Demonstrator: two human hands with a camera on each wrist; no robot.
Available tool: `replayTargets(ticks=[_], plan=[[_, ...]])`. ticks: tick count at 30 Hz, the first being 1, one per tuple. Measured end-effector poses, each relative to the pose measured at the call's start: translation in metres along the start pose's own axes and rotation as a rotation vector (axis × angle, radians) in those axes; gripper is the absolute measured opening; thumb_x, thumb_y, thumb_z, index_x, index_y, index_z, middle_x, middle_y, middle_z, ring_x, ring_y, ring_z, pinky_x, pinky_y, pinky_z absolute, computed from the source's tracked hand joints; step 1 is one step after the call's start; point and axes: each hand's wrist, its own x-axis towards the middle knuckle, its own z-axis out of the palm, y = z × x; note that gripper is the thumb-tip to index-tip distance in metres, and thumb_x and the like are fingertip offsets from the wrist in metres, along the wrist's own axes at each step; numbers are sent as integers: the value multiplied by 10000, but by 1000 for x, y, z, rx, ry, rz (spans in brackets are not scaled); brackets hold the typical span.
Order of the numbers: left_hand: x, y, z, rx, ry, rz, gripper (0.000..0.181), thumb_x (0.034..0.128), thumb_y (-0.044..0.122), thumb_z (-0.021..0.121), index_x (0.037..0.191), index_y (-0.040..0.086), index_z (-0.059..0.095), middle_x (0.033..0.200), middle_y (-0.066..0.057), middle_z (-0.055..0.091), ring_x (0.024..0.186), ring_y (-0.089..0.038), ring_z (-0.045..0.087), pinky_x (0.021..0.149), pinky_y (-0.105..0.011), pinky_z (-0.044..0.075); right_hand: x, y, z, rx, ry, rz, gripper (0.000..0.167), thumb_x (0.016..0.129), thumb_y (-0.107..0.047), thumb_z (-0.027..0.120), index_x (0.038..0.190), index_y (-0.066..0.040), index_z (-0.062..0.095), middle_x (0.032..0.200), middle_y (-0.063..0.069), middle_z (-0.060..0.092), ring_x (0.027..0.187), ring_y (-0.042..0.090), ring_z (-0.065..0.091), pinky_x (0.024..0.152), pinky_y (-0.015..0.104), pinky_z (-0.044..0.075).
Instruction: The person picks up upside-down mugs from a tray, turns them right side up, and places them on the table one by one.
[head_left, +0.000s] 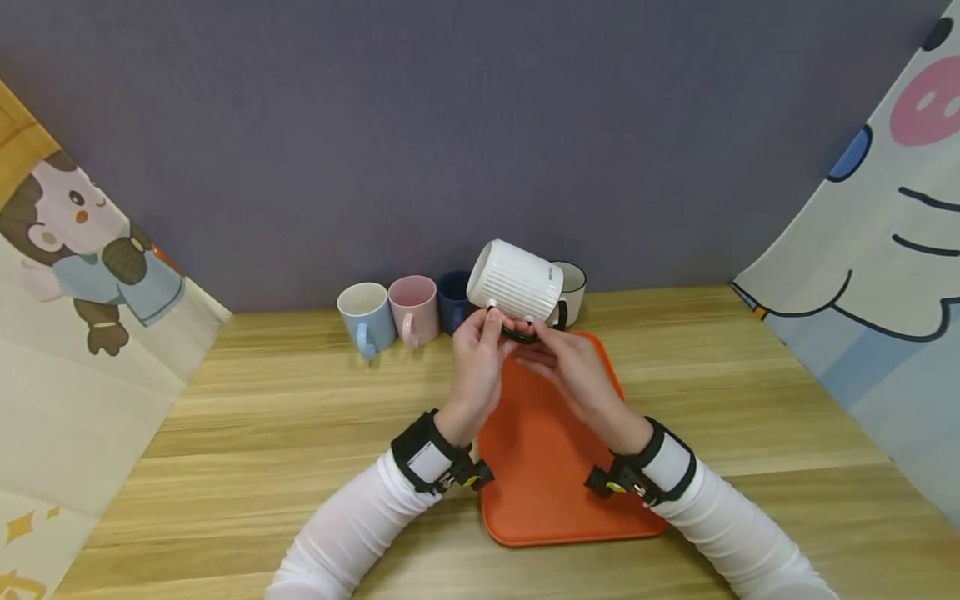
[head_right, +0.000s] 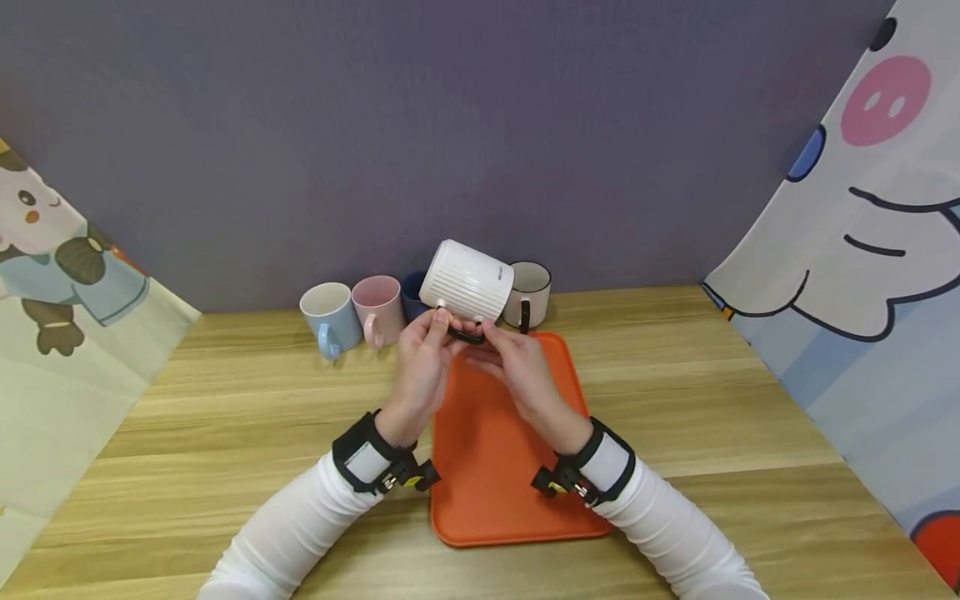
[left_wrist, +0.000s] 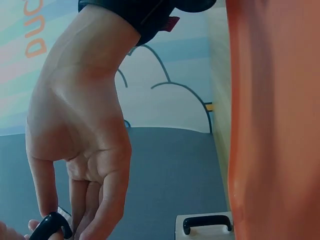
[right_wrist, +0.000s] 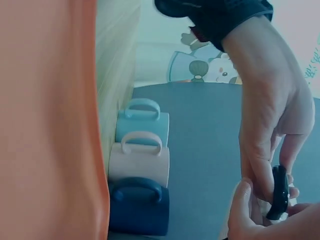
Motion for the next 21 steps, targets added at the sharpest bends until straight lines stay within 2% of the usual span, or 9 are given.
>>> replayTargets(ticks=[2, 4, 7, 13, 16, 21], plan=[[0, -1, 0, 1, -9, 4, 235, 1019, 71, 381, 821, 21, 497, 826, -72, 565, 796, -145, 626, 762, -247, 541, 1, 1, -1, 99, -11, 25, 279, 983, -228, 520, 1103, -6, 640, 916, 4, 715, 851, 153, 703, 824, 312, 553], [-1, -2, -1, 3, -14, 2, 227, 1017, 68, 387, 827, 19, 500, 826, -68, 556, 796, -143, 620, 756, -244, 537, 2, 2, -4, 149, -25, 45, 199, 984, -192, 518, 991, -81, 682, 915, 2, 718, 863, 157, 700, 842, 316, 548], [0, -2, -2, 25, -15, -2, 210, 1011, 63, 406, 840, 6, 514, 822, -63, 553, 788, -141, 619, 753, -245, 536, 5, 3, -7, 190, -43, 82, 227, 988, -165, 504, 907, -142, 715, 918, -6, 717, 880, 156, 694, 871, 317, 536], [1, -2, -5, 110, -19, -5, 181, 998, 52, 438, 884, -39, 545, 827, -53, 575, 799, -131, 627, 796, -293, 550, 8, 3, -9, 250, -55, 146, 251, 987, -171, 504, 884, -147, 732, 921, -16, 715, 904, 142, 679, 872, 285, 529], [2, -2, -6, 170, -22, 12, 173, 990, 33, 446, 907, -74, 554, 834, -60, 587, 802, -127, 626, 809, -303, 550, 8, 3, -10, 258, -56, 160, 235, 978, -183, 518, 896, -155, 736, 950, -22, 709, 935, 141, 671, 908, 294, 514], [3, -1, -9, 352, 6, 81, 180, 975, 38, 487, 957, -105, 596, 880, -122, 619, 806, -115, 595, 769, -222, 507, 8, 3, -10, 240, -55, 156, 197, 959, -211, 548, 927, -164, 737, 989, -33, 704, 985, 134, 650, 993, 310, 461]])
